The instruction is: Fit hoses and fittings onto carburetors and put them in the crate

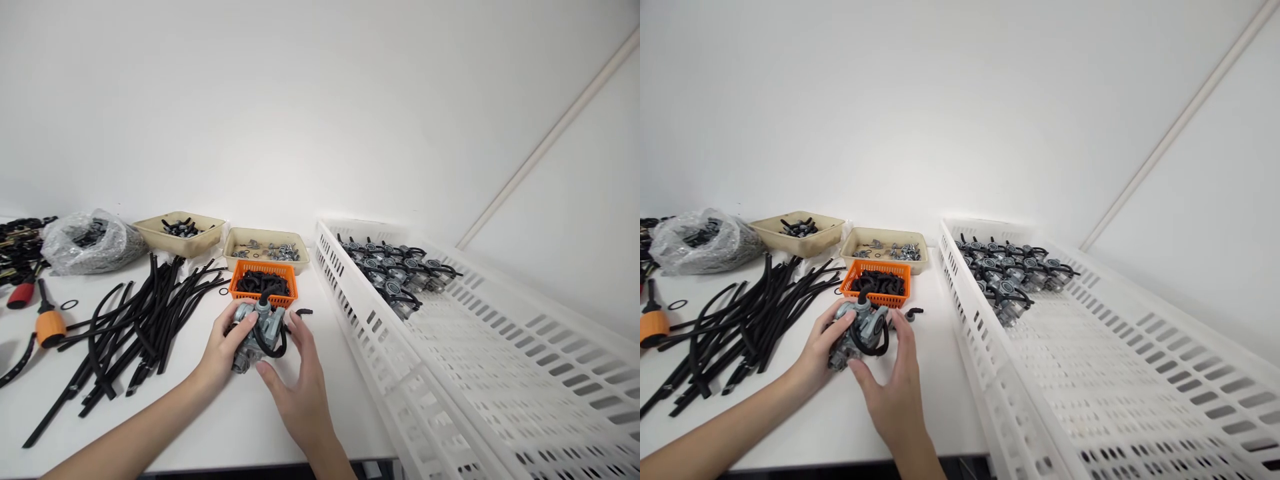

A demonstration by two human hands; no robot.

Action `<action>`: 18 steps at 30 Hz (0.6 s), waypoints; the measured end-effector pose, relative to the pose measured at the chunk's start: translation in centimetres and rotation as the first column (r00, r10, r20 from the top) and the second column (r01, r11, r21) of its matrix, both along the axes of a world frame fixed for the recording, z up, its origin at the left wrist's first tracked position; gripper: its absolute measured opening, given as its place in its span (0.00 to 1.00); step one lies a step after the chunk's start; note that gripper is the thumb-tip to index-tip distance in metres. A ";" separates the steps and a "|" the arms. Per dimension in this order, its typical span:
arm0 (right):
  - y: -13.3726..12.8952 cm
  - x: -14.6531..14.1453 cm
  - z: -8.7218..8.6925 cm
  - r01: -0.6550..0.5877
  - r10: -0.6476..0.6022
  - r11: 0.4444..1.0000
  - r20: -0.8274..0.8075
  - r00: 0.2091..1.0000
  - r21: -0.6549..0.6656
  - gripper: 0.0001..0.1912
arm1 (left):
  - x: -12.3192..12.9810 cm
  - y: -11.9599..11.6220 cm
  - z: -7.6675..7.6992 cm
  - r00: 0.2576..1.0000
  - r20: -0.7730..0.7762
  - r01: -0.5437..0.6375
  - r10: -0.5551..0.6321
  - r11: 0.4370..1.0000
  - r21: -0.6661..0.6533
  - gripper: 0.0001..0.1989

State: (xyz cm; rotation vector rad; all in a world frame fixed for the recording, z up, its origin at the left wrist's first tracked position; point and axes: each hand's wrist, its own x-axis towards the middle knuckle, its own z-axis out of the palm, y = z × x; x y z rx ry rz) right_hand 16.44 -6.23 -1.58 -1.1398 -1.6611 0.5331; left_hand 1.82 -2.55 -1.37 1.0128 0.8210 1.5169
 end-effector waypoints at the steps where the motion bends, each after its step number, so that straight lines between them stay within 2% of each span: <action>1: 0.1 0.0 -0.1 -0.027 0.024 0.997 -0.040 0.999 -0.068 0.35 | 0.0 0.0 -0.1 1.000 -0.029 0.009 -0.009 1.000 0.010 0.14; 4: 0.2 0.0 -0.1 -0.104 0.081 0.982 -0.146 0.986 -0.158 0.34 | 0.1 -0.2 -0.2 0.996 -0.084 0.044 -0.042 0.999 0.024 0.14; 11: -0.1 0.3 0.0 -0.153 0.112 0.978 -0.261 0.959 -0.141 0.31 | 0.1 -0.4 -0.1 0.987 -0.138 0.081 -0.077 0.996 0.026 0.14; 18: 0.0 0.5 0.1 -0.157 0.092 0.975 -0.355 0.930 -0.157 0.28 | 0.2 -0.5 0.1 0.984 -0.137 0.109 -0.110 0.994 -0.018 0.16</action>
